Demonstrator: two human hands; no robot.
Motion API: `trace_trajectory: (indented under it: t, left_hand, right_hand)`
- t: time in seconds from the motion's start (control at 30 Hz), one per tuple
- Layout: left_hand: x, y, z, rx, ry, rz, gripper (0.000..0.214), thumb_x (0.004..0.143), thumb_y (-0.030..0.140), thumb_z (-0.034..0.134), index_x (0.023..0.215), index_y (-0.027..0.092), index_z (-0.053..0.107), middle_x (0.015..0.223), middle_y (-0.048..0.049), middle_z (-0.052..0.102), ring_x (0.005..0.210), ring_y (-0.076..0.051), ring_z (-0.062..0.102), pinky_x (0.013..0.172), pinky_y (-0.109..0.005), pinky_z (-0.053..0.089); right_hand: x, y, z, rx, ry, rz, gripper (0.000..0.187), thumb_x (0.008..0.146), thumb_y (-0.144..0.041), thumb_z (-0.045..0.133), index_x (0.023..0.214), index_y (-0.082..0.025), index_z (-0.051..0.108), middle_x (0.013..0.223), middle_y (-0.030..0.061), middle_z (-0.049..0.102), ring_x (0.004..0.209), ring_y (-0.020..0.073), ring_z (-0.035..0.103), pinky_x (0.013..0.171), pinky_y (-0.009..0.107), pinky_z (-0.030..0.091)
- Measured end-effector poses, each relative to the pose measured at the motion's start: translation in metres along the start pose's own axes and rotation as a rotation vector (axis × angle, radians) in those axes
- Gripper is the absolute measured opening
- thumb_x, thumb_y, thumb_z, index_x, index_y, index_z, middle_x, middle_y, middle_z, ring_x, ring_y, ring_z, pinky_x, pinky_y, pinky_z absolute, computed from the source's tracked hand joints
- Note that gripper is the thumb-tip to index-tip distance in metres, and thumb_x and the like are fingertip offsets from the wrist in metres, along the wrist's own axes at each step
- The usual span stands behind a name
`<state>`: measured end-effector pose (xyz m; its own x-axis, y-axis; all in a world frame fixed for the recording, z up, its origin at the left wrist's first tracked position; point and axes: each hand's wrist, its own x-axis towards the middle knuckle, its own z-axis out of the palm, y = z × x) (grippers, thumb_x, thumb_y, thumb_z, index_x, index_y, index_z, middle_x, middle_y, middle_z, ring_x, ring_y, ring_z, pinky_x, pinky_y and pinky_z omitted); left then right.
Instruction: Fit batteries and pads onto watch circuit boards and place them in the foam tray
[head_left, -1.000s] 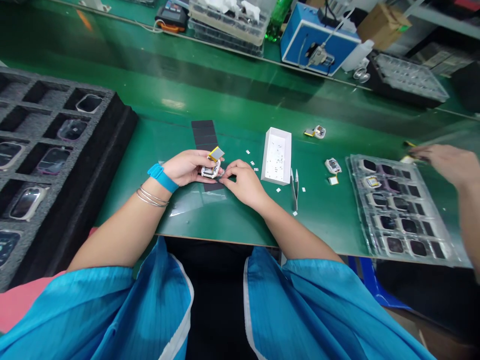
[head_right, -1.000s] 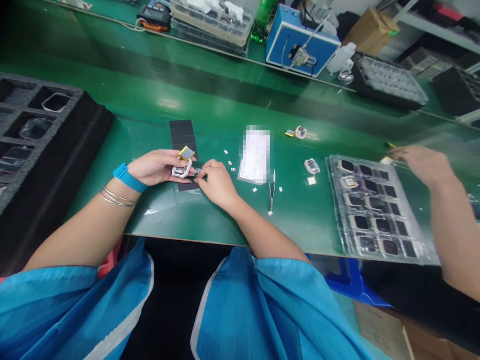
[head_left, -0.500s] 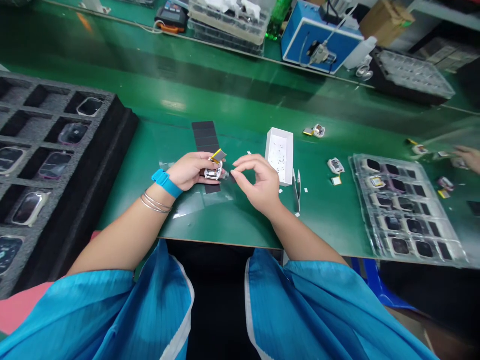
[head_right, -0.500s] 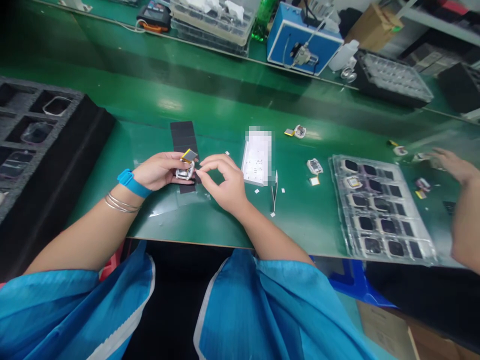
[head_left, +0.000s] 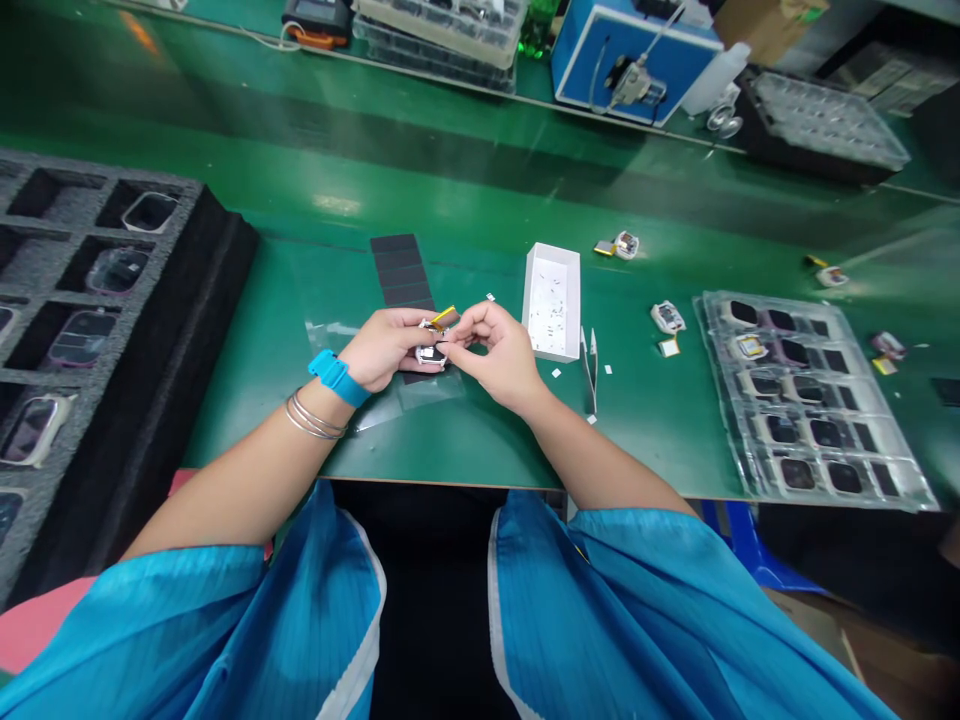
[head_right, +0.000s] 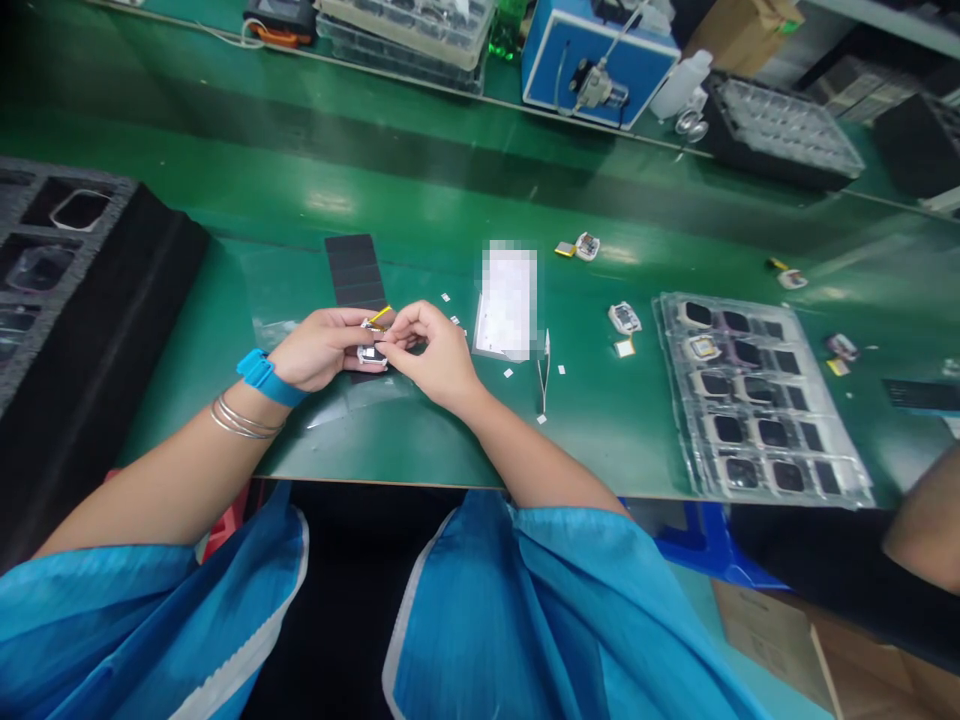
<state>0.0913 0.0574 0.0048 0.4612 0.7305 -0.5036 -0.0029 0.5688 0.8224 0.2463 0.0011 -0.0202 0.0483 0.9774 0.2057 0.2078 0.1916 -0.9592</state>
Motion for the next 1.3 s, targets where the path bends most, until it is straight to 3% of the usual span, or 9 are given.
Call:
trace_trajectory:
  t: [0.2, 0.37, 0.47, 0.63, 0.77, 0.93, 1.07, 1.17, 1.3]
  left_hand:
    - [0.0, -0.002, 0.001, -0.032, -0.001, 0.005, 0.019, 0.069, 0.007, 0.07, 0.086, 0.012, 0.074, 0.072, -0.0045, 0.071, 0.06, -0.013, 0.066, 0.058, -0.025, 0.06]
    - [0.001, -0.004, 0.001, -0.049, 0.036, 0.016, 0.022, 0.068, 0.007, 0.071, 0.088, 0.013, 0.073, 0.074, -0.0032, 0.071, 0.058, -0.012, 0.065, 0.054, -0.024, 0.06]
    - [0.001, -0.004, 0.002, -0.035, 0.018, 0.019, 0.022, 0.068, 0.007, 0.07, 0.089, 0.012, 0.072, 0.075, -0.0041, 0.071, 0.059, -0.014, 0.067, 0.052, -0.024, 0.059]
    - [0.001, -0.004, 0.001, -0.059, -0.109, -0.004, 0.027, 0.068, 0.006, 0.068, 0.094, 0.012, 0.072, 0.08, -0.0055, 0.073, 0.07, -0.018, 0.072, 0.061, -0.028, 0.062]
    - [0.0, -0.004, 0.0, -0.08, -0.208, 0.004, 0.042, 0.062, -0.002, 0.068, 0.102, 0.014, 0.07, 0.085, -0.0038, 0.073, 0.077, -0.016, 0.073, 0.073, -0.028, 0.062]
    - [0.003, -0.007, 0.005, -0.023, -0.091, 0.015, 0.025, 0.069, 0.004, 0.068, 0.094, 0.011, 0.069, 0.07, -0.0031, 0.071, 0.062, -0.017, 0.071, 0.056, -0.023, 0.058]
    - [0.006, -0.005, 0.001, -0.122, -0.083, -0.011, 0.026, 0.072, 0.002, 0.061, 0.094, 0.011, 0.071, 0.075, -0.004, 0.072, 0.063, -0.014, 0.069, 0.062, -0.026, 0.061]
    - [0.007, -0.002, -0.005, -0.242, -0.142, -0.046, 0.035, 0.072, 0.002, 0.055, 0.102, 0.01, 0.072, 0.088, -0.0078, 0.074, 0.076, -0.015, 0.071, 0.079, -0.032, 0.062]
    - [0.005, 0.001, -0.01, -0.218, -0.192, 0.021, 0.034, 0.077, 0.007, 0.064, 0.11, 0.012, 0.071, 0.098, -0.0081, 0.074, 0.083, -0.015, 0.071, 0.085, -0.033, 0.06]
  right_hand:
    - [-0.007, -0.005, 0.004, -0.276, -0.002, -0.131, 0.014, 0.081, -0.018, 0.065, 0.082, -0.023, 0.052, 0.081, -0.0016, 0.065, 0.073, 0.0145, 0.063, 0.074, 0.031, 0.052]
    - [-0.006, -0.012, 0.003, -0.66, 0.073, -0.254, 0.015, 0.08, -0.016, 0.066, 0.093, -0.021, 0.06, 0.101, 0.008, 0.061, 0.103, 0.0258, 0.056, 0.09, 0.043, 0.048]
    - [0.002, -0.008, -0.004, -0.502, 0.1, -0.111, 0.042, 0.074, -0.026, 0.076, 0.112, -0.02, 0.059, 0.119, 0.0104, 0.058, 0.106, 0.0261, 0.057, 0.088, 0.042, 0.052]
    - [0.009, 0.003, -0.01, -0.15, 0.077, -0.036, 0.013, 0.087, -0.034, 0.065, 0.085, -0.021, 0.064, 0.088, 0.0, 0.07, 0.083, 0.0163, 0.066, 0.084, 0.034, 0.053]
    - [0.005, 0.0, -0.006, -0.235, 0.191, -0.167, 0.008, 0.088, -0.028, 0.067, 0.082, -0.022, 0.066, 0.086, -0.0019, 0.073, 0.081, 0.0155, 0.066, 0.085, 0.034, 0.051]
    - [0.001, 0.0, -0.003, -0.442, 0.215, -0.329, 0.006, 0.089, -0.024, 0.068, 0.083, -0.022, 0.068, 0.083, -0.0018, 0.074, 0.081, 0.0169, 0.066, 0.087, 0.036, 0.048]
    - [-0.003, 0.002, -0.001, -0.658, 0.139, -0.468, 0.009, 0.092, -0.025, 0.064, 0.087, -0.025, 0.071, 0.086, -0.002, 0.075, 0.082, 0.0176, 0.064, 0.101, 0.044, 0.039]
    - [-0.005, 0.001, -0.001, -0.787, 0.058, -0.488, 0.014, 0.094, -0.023, 0.06, 0.09, -0.028, 0.072, 0.099, -0.0022, 0.076, 0.089, 0.0193, 0.062, 0.107, 0.051, 0.032]
    - [-0.004, -0.001, -0.004, -0.704, 0.045, -0.425, 0.012, 0.093, -0.023, 0.06, 0.088, -0.026, 0.07, 0.107, 0.0022, 0.071, 0.101, 0.0217, 0.059, 0.102, 0.049, 0.041]
